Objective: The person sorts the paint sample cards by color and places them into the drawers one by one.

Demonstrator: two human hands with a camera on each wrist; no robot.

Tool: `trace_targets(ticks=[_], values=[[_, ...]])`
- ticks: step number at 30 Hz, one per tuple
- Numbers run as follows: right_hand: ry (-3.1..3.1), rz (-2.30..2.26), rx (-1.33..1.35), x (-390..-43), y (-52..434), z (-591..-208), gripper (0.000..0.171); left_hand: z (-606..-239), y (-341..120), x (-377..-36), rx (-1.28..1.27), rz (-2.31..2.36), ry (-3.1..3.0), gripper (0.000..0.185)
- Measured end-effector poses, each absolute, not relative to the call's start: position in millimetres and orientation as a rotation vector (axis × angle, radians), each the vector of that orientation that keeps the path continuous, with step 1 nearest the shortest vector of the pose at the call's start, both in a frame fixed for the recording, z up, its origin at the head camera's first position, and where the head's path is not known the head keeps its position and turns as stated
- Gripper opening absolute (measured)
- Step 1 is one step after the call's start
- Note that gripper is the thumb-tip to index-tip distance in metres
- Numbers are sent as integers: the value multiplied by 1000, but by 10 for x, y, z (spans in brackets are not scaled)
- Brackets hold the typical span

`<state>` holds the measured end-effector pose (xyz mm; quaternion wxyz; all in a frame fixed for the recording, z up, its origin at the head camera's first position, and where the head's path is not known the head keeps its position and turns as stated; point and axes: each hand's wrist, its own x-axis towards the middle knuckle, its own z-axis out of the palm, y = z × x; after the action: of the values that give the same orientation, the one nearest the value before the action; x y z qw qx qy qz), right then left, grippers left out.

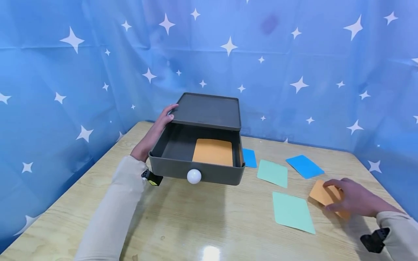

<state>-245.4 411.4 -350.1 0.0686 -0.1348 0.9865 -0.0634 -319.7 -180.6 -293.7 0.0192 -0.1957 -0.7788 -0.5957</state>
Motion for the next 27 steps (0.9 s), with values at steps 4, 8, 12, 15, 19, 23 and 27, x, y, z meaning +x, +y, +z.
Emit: trace_targets(ticks=[4,8,12,15,19,23,27], values=[[3015,-246,-468,-2427,4060,-3332,69,-2913,-1786,-3204,-639,-1873,-2384,59],[3042,-289,-529,-2415,3898,-3168,66,-2894,-1797,-3186,-647,-1891,-2359,60],[3063,-316,-587,-2406,3731,-3024,63,-2884,-1805,-3162,-635,-1897,-2364,58],[3081,-347,-607,-2390,3620,-2931,61,-2885,-1809,-3150,-632,-1903,-2370,58],[3086,-418,-644,-2359,3470,-2833,60,-2898,-1813,-3145,-627,-1912,-2377,59],[3093,-462,-732,-2315,3299,-2730,59,-2913,-1799,-3151,-632,-1912,-2384,59],[3105,-454,-827,-2262,3106,-2598,55,-2924,-1772,-3164,-639,-1913,-2384,59]])
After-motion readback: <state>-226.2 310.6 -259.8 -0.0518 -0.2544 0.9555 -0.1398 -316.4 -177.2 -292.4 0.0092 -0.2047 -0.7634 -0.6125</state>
